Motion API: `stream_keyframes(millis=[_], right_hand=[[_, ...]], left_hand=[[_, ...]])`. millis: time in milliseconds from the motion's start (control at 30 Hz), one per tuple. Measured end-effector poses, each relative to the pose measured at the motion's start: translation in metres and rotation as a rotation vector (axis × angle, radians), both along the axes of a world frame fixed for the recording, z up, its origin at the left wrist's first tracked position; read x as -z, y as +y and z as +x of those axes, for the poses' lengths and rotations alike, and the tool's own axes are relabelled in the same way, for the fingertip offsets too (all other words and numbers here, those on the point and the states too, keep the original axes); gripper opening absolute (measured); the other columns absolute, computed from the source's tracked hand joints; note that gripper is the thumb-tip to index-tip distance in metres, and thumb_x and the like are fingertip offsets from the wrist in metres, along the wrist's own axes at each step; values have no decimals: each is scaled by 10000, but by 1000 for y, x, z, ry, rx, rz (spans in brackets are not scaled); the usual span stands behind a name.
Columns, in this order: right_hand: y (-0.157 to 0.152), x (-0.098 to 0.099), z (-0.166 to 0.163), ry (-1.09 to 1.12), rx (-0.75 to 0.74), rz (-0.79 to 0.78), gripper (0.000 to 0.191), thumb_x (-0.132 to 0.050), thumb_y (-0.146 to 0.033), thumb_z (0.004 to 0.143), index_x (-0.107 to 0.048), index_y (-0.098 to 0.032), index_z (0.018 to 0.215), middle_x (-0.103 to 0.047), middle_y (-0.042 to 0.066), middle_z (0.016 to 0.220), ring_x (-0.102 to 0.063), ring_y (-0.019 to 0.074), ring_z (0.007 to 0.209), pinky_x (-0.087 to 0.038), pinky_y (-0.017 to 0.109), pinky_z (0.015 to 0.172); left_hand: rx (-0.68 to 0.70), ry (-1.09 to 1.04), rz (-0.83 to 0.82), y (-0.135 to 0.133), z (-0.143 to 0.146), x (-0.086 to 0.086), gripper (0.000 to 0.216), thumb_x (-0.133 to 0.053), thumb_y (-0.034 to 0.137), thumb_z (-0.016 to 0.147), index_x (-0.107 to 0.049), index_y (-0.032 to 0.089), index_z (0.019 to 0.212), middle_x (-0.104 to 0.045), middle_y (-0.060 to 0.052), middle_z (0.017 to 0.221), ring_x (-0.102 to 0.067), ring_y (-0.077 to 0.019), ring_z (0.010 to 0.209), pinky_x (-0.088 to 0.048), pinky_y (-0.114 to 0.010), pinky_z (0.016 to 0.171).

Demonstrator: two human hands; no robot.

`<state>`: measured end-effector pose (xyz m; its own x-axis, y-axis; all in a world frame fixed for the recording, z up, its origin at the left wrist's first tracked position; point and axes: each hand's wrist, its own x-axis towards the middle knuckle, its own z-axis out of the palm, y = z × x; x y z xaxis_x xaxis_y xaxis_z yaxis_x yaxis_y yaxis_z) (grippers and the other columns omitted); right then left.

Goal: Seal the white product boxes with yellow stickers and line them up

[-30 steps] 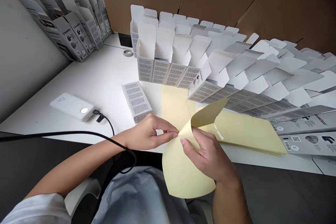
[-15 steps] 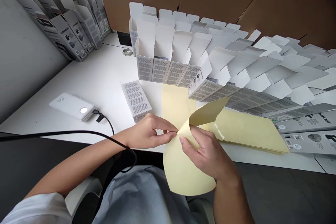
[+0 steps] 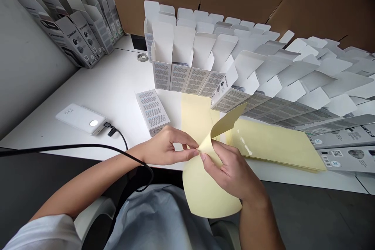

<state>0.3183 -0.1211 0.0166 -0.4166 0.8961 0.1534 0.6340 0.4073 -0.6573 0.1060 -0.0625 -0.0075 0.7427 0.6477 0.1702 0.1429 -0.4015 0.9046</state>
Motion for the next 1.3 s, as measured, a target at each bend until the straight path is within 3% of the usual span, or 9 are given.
stream_keyframes(millis=[267, 367, 500, 600, 667, 800, 1000, 1300], right_hand=[[0, -1, 0, -6, -7, 21, 248, -473, -172, 944, -335, -200, 739, -395, -43, 639, -359, 85, 561, -324, 225, 532], [0, 2, 3, 50, 37, -92, 226, -489, -238, 954, -416, -191, 745, -441, -24, 651, -397, 98, 582, -345, 235, 538], [3, 20, 9, 473, 158, -436, 182, -586, -366, 931, -558, -186, 938, -643, 40, 857, -605, 153, 750, -493, 259, 657], [8, 45, 12, 827, 351, -578, 449, -731, -408, 827, -533, -205, 1174, -698, 77, 1029, -674, 200, 877, -554, 320, 768], [12, 61, 12, 913, 518, -620, 669, -819, -419, 727, -483, -204, 1265, -715, 92, 1036, -692, 220, 874, -566, 332, 747], [27, 78, 12, 904, 694, -684, 898, -884, -398, 617, -417, -210, 1361, -739, 89, 975, -712, 253, 876, -563, 322, 669], [59, 82, 9, 941, 775, -754, 754, -802, -234, 684, -443, -198, 1346, -742, 76, 956, -728, 257, 881, -585, 347, 705], [91, 88, 7, 723, 805, -697, 681, -697, -232, 767, -415, -170, 1383, -699, 105, 1051, -715, 235, 902, -582, 363, 775]], left_hand=[[-38, 26, 94, 3, 3, 1, 295, -532, 315, 928, -731, 104, 984, -691, -62, 937, -626, -10, 825, -468, -84, 766], [-108, 16, 169, 4, 2, 1, 275, -518, 300, 933, -708, 101, 931, -671, -52, 925, -608, -9, 858, -465, -90, 797], [-261, 14, 251, 4, -6, -1, 225, -527, 270, 925, -687, 112, 916, -654, -27, 916, -594, 15, 830, -464, -66, 771], [-375, 21, 338, 5, -14, -3, 184, -543, 231, 908, -682, 112, 882, -651, -13, 900, -586, 28, 799, -456, -52, 743], [-417, 13, 363, 7, -18, -4, 172, -553, 217, 900, -678, 107, 855, -650, -7, 874, -583, 34, 776, -454, -45, 725], [-455, -15, 348, 11, -22, -4, 155, -583, 212, 883, -679, 102, 830, -652, -4, 849, -585, 36, 768, -456, -41, 723], [-456, -56, 338, 12, -25, -3, 126, -602, 185, 868, -681, 93, 832, -655, -16, 860, -597, 28, 797, -466, -50, 744], [-465, -44, 356, 14, -33, 1, 120, -610, 186, 865, -683, 94, 836, -658, -22, 864, -605, 14, 806, -476, -70, 759]])
